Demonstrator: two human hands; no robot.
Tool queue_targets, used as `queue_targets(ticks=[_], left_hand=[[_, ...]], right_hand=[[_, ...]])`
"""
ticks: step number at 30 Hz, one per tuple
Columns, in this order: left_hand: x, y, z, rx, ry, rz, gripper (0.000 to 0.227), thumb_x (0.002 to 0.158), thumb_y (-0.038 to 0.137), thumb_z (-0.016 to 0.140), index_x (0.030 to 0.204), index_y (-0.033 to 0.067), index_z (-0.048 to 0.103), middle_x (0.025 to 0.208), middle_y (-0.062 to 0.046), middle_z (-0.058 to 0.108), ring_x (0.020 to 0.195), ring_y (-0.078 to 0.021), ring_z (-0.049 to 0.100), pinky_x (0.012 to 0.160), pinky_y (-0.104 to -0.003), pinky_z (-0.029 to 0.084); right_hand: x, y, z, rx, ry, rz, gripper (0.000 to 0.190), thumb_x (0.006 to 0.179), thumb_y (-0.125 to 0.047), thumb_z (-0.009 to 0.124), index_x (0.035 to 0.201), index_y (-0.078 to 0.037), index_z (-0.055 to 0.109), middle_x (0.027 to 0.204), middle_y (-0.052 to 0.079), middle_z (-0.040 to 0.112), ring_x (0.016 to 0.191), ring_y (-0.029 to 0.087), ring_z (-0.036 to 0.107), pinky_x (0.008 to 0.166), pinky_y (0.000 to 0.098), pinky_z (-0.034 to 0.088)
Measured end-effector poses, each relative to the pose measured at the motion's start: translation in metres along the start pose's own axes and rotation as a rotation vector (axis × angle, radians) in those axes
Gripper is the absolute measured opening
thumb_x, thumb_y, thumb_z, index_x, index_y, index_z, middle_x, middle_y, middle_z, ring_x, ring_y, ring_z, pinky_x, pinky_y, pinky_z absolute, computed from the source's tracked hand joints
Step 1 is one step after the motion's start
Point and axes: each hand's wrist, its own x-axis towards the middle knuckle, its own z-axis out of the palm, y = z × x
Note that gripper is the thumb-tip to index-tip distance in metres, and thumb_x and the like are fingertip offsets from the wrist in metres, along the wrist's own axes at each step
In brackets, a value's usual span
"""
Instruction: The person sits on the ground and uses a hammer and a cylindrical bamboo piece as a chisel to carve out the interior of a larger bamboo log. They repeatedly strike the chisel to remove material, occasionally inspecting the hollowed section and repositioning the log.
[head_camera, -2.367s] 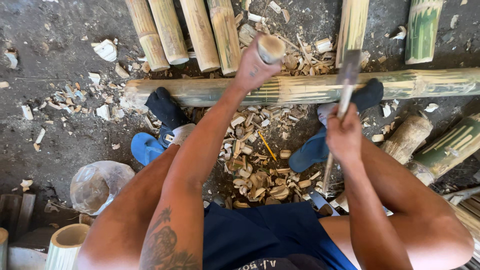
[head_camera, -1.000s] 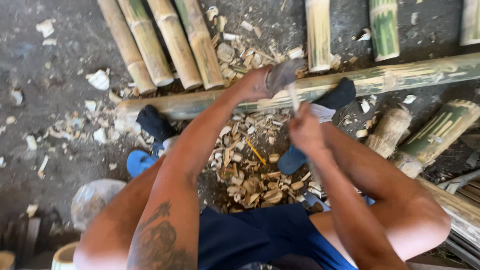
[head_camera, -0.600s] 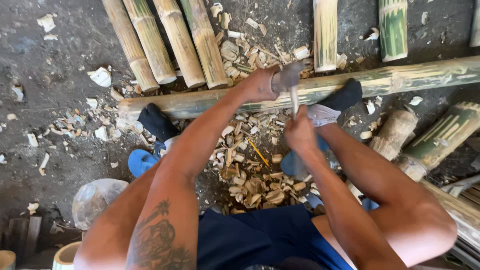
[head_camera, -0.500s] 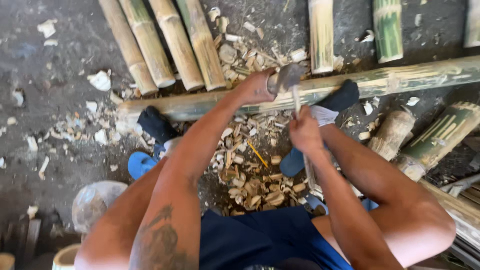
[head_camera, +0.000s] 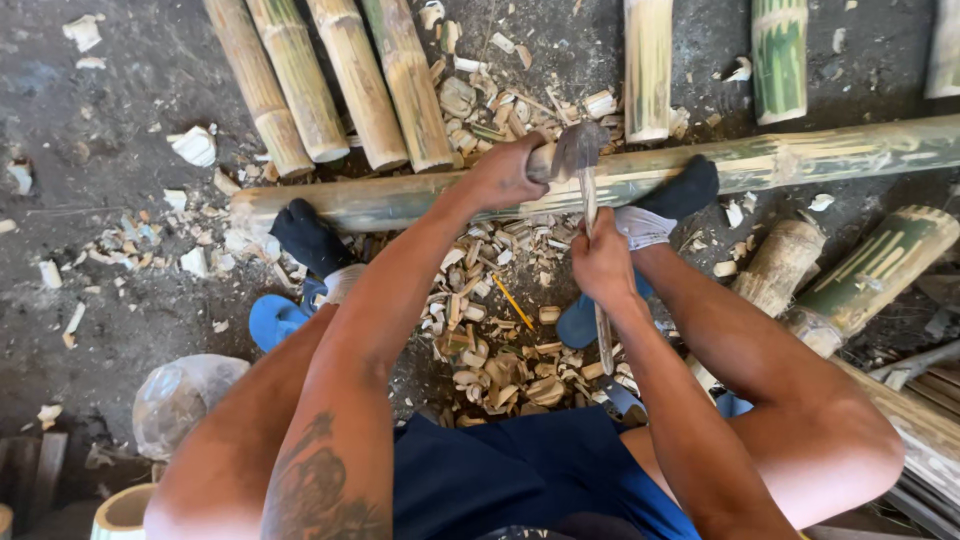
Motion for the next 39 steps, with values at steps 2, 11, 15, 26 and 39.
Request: queue_targets(ticks=[2, 11, 15, 26, 39], left_hand=[[-0.015, -0.009, -0.009, -0.153, 0.163, 0.111, 0.060, 0.076, 0.019, 0.088, 0.126, 0.0040, 0.058, 0.108, -0.016, 0.074, 0.095, -0.0272, 0.073, 0.087, -0.041, 0.062], [-0.045, -0.015, -0.075, -0.689, 0.526, -0.002, 0.075, 0.085, 0.026, 0.082, 0.141, 0.0075, 0.036, 0.118, -0.014, 0.061, 0.096, -0.0236, 0.070, 0.078, -0.043, 0.068], [-0.013, 0.011, -0.035, -0.310, 0.376, 0.080, 0.085, 0.080, 0.028, 0.091, 0.143, 0.0003, 0.041, 0.121, -0.019, 0.069, 0.110, -0.0286, 0.071, 0.095, -0.044, 0.062], [0.002, -0.005, -0.011, -0.247, 0.314, 0.192, 0.092, 0.071, 0.017, 0.083, 0.147, -0.0110, 0.037, 0.118, -0.024, 0.071, 0.105, -0.0306, 0.075, 0.099, -0.038, 0.061], [-0.026, 0.014, -0.005, -0.145, 0.110, 0.263, 0.080, 0.067, 0.017, 0.087, 0.137, 0.0030, 0.051, 0.118, -0.017, 0.071, 0.108, -0.0316, 0.071, 0.100, -0.044, 0.058]], right_hand=[[-0.005, 0.012, -0.012, -0.012, 0.001, 0.024, 0.021, 0.092, -0.007, 0.058, 0.110, -0.001, 0.051, 0.085, 0.030, 0.068, 0.082, 0.050, 0.068, 0.073, 0.0551, 0.055], [-0.017, -0.005, -0.002, 0.095, 0.060, 0.005, 0.017, 0.089, -0.004, 0.056, 0.106, -0.002, 0.054, 0.081, 0.023, 0.067, 0.071, 0.039, 0.070, 0.065, 0.0457, 0.056], [-0.030, -0.008, -0.008, 0.129, 0.000, 0.119, 0.015, 0.091, -0.006, 0.054, 0.105, -0.002, 0.053, 0.076, 0.019, 0.066, 0.064, 0.031, 0.069, 0.059, 0.0424, 0.055], [-0.038, 0.007, -0.044, 0.073, 0.160, -0.068, 0.010, 0.095, -0.004, 0.057, 0.103, 0.000, 0.054, 0.083, 0.019, 0.063, 0.073, 0.029, 0.064, 0.069, 0.0415, 0.052], [-0.044, -0.024, -0.090, 0.217, 0.261, -0.204, 0.022, 0.090, 0.013, 0.047, 0.108, -0.001, 0.049, 0.092, 0.009, 0.057, 0.067, 0.016, 0.056, 0.053, 0.0257, 0.047]])
